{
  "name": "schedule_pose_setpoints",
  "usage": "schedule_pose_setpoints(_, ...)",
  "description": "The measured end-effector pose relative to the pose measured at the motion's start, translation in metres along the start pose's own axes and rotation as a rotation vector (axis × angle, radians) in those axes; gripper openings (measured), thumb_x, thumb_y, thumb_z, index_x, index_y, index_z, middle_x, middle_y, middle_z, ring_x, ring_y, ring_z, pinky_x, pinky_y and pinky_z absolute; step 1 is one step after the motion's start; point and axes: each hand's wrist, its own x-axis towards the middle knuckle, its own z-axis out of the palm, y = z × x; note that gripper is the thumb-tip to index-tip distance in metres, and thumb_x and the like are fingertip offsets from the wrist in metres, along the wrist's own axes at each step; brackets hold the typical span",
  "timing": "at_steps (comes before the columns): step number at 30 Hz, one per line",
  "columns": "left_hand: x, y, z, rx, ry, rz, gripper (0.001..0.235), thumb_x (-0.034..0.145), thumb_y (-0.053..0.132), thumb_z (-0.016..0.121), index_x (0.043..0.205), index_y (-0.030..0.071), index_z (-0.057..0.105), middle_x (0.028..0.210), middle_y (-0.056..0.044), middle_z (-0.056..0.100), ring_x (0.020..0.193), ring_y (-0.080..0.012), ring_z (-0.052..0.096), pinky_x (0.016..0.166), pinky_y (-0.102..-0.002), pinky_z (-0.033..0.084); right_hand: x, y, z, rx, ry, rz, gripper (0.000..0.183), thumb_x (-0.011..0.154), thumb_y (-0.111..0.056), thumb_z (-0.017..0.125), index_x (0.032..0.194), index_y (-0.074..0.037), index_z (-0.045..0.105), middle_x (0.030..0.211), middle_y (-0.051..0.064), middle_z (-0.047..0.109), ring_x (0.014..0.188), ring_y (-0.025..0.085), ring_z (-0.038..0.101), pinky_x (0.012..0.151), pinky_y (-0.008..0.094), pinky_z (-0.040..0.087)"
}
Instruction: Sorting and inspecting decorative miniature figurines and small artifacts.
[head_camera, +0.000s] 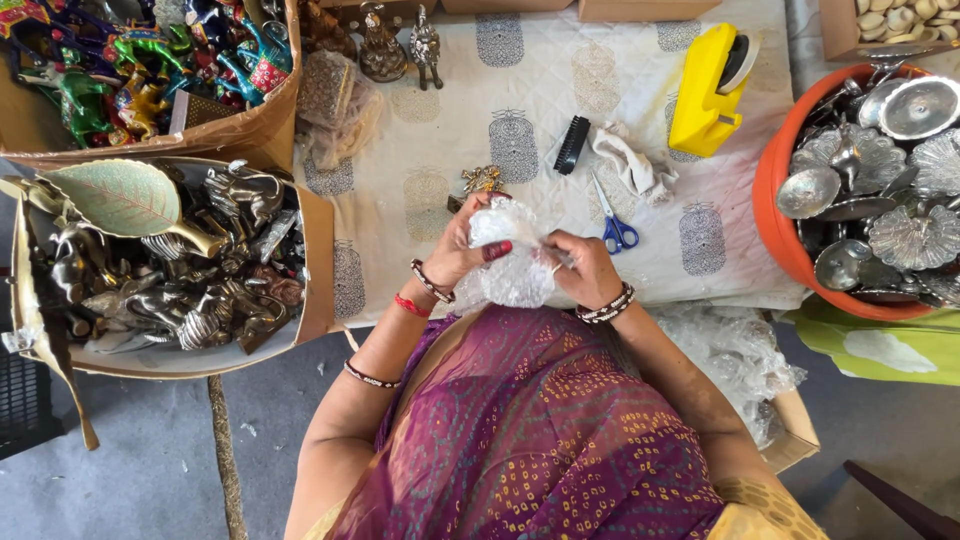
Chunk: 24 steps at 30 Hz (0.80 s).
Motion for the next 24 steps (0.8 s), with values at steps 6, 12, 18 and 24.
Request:
schedule_pose_setpoints(6,0.001,-0.011,0.009,0.316,-0.065,0.138,0.066,0.081,0.003,0.087,0.138,0.006,0.053,0.126,0.002,0.058,0.121,-0.0098,0.055,0.106,-0.027,0.045,0.009,-0.013,-0.01,-0.049,0.238,0.048,0.011,0.095,-0.004,0.065,0.105,0.0,0.071,0.077,0.007,0.072,0.065,0.009,0.068,0.059,0.026,0.052)
schedule_pose_setpoints(12,-0.003,-0.009,0.014,0.379,-0.126,-0.062,0.063,0.077,0.006,0.088,0.132,0.008,0.056,0.109,0.004,0.068,0.102,-0.006,0.061,0.094,-0.026,0.051,0.004,0.015,-0.01,0.126,0.332,0.091,0.009,0.099,-0.004,0.064,0.104,0.0,0.069,0.076,0.002,0.068,0.067,0.006,0.062,0.063,0.024,0.05)
schedule_pose_setpoints(18,-0.006,0.021,0.033,0.767,0.022,-0.117,0.053,0.088,0.023,0.084,0.132,0.009,0.058,0.106,-0.002,0.072,0.102,-0.0136,0.069,0.094,-0.031,0.053,0.001,0.002,0.0,0.242,0.281,0.108,0.011,0.101,-0.007,0.062,0.105,0.001,0.069,0.076,-0.002,0.063,0.068,0.003,0.055,0.062,0.023,0.047)
schedule_pose_setpoints(24,-0.009,0.032,0.043,0.93,0.047,0.422,0.066,0.078,0.021,0.082,0.135,0.006,0.055,0.119,-0.015,0.067,0.108,-0.0303,0.067,0.094,-0.039,0.053,0.0,-0.014,0.004,0.088,0.172,0.152,0.018,0.098,-0.017,0.061,0.093,-0.001,0.067,0.065,-0.001,0.063,0.058,0.004,0.055,0.054,0.025,0.044)
